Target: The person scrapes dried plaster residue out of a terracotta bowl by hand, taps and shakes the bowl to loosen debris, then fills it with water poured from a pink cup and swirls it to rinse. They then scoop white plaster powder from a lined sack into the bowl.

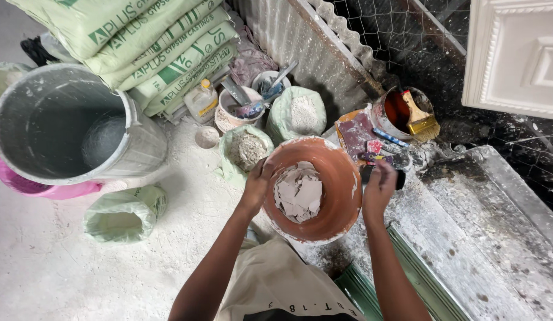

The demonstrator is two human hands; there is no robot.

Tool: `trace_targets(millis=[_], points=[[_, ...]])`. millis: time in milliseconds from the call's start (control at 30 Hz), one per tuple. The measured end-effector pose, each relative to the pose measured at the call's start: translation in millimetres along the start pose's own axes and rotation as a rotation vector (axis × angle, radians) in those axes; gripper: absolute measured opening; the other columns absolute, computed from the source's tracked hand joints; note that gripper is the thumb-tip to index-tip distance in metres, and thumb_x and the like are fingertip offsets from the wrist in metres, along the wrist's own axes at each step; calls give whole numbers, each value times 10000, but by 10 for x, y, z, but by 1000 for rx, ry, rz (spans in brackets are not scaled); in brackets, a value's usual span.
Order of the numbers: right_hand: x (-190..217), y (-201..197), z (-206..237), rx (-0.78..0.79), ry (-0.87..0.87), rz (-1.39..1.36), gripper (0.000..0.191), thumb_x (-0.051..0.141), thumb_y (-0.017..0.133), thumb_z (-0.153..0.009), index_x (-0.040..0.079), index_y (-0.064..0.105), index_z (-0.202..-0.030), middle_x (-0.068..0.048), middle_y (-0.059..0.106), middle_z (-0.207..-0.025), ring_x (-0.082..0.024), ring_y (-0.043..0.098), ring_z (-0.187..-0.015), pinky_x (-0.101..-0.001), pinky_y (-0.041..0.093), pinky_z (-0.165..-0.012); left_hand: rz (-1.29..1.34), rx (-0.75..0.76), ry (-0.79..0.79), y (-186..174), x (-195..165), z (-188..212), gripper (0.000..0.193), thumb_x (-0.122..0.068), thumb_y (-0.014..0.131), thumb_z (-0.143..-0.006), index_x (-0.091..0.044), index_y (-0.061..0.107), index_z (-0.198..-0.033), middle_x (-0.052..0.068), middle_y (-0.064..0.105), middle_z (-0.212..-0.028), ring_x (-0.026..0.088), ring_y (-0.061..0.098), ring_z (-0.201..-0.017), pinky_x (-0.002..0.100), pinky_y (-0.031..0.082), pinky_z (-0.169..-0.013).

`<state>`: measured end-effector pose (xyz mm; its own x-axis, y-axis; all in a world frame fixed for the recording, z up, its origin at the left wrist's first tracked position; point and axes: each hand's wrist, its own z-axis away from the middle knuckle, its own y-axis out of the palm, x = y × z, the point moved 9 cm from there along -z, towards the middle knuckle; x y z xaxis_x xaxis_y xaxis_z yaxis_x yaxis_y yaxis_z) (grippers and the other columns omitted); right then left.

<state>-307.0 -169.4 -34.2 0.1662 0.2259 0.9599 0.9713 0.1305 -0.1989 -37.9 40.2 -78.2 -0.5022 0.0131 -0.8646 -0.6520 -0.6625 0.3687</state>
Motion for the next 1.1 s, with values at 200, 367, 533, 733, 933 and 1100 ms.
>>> trace_targets(millis=[200, 367, 533, 733, 933, 1100], points=[[809, 1421, 734, 835, -365, 382, 570, 212, 687, -952, -60, 470, -1404, -257, 559, -1328, -394, 561, -1226, -455, 453, -1008, -155, 39, 77, 37, -19, -64, 533, -416, 474, -1065, 6, 586, -1373, 131, 691, -1269, 185, 652, -1147, 328, 519, -1000], [852, 2010, 989, 946, -308, 353, 588, 190, 682, -869, -41, 466, -1364, -267, 582, -1254, -445, 574, -1158, -481, 473, -974, -215, 6, 109, -32, -24, -3, 515, -379, 472, -1075, -6, 560, -1419, 125, 673, -1284, 179, 613, -1172, 322, 482, -1024], [391, 2073, 1281, 1279, -150, 561, 252, 193, 660, -933, 58, 662, -1146, -188, 702, -1119, -369, 669, -1052, -460, 509, -916, -143, -21, 3, -165, 61, -5, 511, -357, 488, -1063, -30, 536, -1452, 158, 662, -1241, 207, 606, -1125, 348, 492, -1000], [-271, 1778, 970, 1271, -26, 1049, 335, 381, 533, -992, 167, 698, -1191, -153, 737, -1125, -324, 687, -1072, -437, 501, -989, -301, -35, 162, -297, -86, -25, 519, -370, 474, -1075, 9, 547, -1421, 170, 671, -1317, 217, 603, -1212, 340, 451, -1062], [-280, 2097, 621, 1160, -309, 1344, 515, 378, 403, -1120, 60, 795, -1018, -149, 778, -1100, -290, 682, -1184, -433, 443, -1164, -416, -53, 165, -342, -95, -44, 530, -399, 459, -1076, -1, 551, -1413, 188, 676, -1298, 230, 629, -1202, 347, 461, -1055], [-83, 2294, 686, 976, -86, 1185, 403, 358, 625, -858, 88, 745, -1132, -174, 693, -1211, -330, 639, -1180, -455, 467, -1024, -344, -9, 237, -260, -149, 47, 555, -436, 455, -1074, -5, 569, -1404, 179, 700, -1283, 247, 636, -1185, 359, 479, -1048]])
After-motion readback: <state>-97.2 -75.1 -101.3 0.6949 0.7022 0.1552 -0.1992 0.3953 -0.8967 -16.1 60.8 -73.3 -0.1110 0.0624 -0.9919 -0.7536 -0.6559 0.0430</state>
